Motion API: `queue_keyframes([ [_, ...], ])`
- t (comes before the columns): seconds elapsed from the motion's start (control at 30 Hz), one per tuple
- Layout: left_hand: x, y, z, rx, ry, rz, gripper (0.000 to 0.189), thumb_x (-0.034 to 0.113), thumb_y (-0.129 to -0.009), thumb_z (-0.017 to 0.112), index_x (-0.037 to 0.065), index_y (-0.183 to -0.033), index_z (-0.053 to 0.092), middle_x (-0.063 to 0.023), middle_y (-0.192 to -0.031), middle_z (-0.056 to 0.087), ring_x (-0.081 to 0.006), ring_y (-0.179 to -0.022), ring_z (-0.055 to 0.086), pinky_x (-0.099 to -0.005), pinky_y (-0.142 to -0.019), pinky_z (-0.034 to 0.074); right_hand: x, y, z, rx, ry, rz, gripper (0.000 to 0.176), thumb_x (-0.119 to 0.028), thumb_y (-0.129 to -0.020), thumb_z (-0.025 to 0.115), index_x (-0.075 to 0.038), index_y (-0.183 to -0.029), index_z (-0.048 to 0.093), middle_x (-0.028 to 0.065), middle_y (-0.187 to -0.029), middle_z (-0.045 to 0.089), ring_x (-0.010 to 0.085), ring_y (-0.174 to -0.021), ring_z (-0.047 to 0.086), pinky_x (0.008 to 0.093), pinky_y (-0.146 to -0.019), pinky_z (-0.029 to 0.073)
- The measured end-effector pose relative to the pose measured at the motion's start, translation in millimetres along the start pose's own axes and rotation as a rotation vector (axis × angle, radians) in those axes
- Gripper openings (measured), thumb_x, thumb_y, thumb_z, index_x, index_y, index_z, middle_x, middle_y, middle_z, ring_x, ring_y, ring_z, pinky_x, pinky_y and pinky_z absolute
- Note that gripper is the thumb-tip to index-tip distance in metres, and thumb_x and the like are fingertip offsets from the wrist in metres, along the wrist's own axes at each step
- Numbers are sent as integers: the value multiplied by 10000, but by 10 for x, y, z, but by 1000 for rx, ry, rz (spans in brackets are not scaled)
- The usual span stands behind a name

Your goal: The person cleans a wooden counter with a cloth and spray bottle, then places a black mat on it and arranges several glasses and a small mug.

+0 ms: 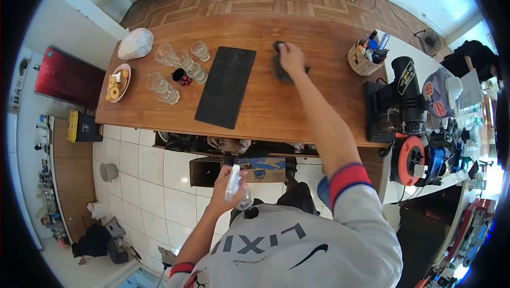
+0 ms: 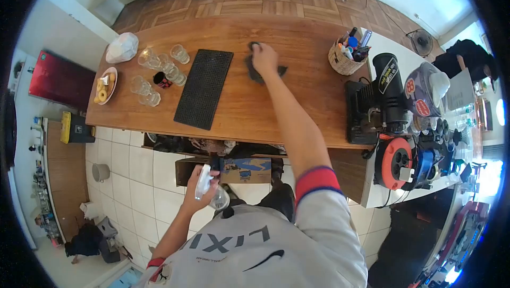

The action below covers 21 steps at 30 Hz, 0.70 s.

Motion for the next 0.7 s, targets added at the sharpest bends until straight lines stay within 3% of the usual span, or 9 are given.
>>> queue_keyframes([
  [0.03, -47, 104, -29, -7, 6, -29, 373, 88, -833, 658, 18, -1130, 443, -86, -1082, 610, -98, -903, 564, -274, -801, 483, -32, -137, 332, -110, 79, 84, 376, -287, -971, 468, -21, -1152, 661, 201, -1202, 628, 393, -1125, 573, 453, -935, 455],
  [0.07, -3, 196, -52, 104, 92, -59, 239, 69, -813, 647, -27, -1031, 640, -63, -928, 480, -140, -810, 563, -280, -718, 474, -91, -163, 621, -223, 161, 168, 364, -258, -965, 459, -12, -1131, 669, 189, -1256, 598, 403, -1151, 543, 489, -935, 448],
  [0.17, -52, 514, -246, 248, 172, -158, 206, 55, -851, 613, -33, -1037, 607, -51, -934, 479, -114, -791, 557, -255, -701, 472, -374, 241, 936, -126, 490, 114, 340, -200, -946, 456, 15, -1112, 659, 143, -1305, 526, 400, -1152, 496, 543, -906, 433],
  [0.2, -20, 586, -329, 254, 178, -154, 200, 59, -868, 602, -31, -1045, 579, -39, -917, 485, -96, -794, 551, -237, -696, 468, -390, 368, 1017, -113, 540, 70, 318, -195, -919, 498, -30, -1150, 641, 146, -1238, 505, 426, -1113, 510, 586, -860, 472],
  [0.4, -252, 640, -578, 147, 145, -123, 231, 96, -851, 630, -25, -1046, 608, -57, -943, 526, -101, -781, 555, -245, -682, 466, -467, 1972, 673, -48, 728, -256, 302, -171, -859, 539, -45, -1121, 622, 126, -1063, 559, 340, -950, 561, 449, -725, 529],
  [0.53, -294, 392, -555, -20, 56, 61, 275, 75, -845, 619, -43, -1093, 610, -83, -1002, 510, -137, -787, 570, -257, -692, 479, -143, 3183, -265, 29, 625, 9, 305, -111, -857, 555, -36, -1148, 607, 161, -1051, 554, 373, -952, 590, 441, -778, 546],
  [0.63, -88, 145, -454, -188, 13, 165, 202, 79, -839, 635, -17, -1014, 607, -93, -989, 509, -162, -815, 573, -290, -698, 480, 1202, 4349, -621, -266, 618, 515, 340, -141, -823, 577, -60, -1147, 639, 175, -1213, 603, 331, -1095, 608, 425, -876, 526],
  [0.67, -87, 96, -398, -225, 25, 189, 192, 88, -840, 640, -12, -999, 604, -99, -985, 511, -171, -809, 570, -296, -690, 475, 1587, 4771, -815, -95, 608, 514, 290, -131, -828, 588, -86, -1105, 662, 162, -1181, 638, 335, -1040, 646, 445, -838, 546],
  [0.7, -73, 7, -333, -252, 38, 218, 183, 98, -841, 644, -7, -984, 601, -105, -982, 512, -181, -803, 567, -302, -683, 471, 1162, 4810, -1224, -106, 527, 647, 232, -155, -871, 578, -63, -1063, 669, 169, -1165, 652, 341, -1039, 644, 440, -812, 537],
])
Point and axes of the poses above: each hand's wrist, its own y-axis away from the middle knuckle, its own z-axis out of the palm, x = y × z, the point moved 4 cm from there along -y, towards the middle knuckle
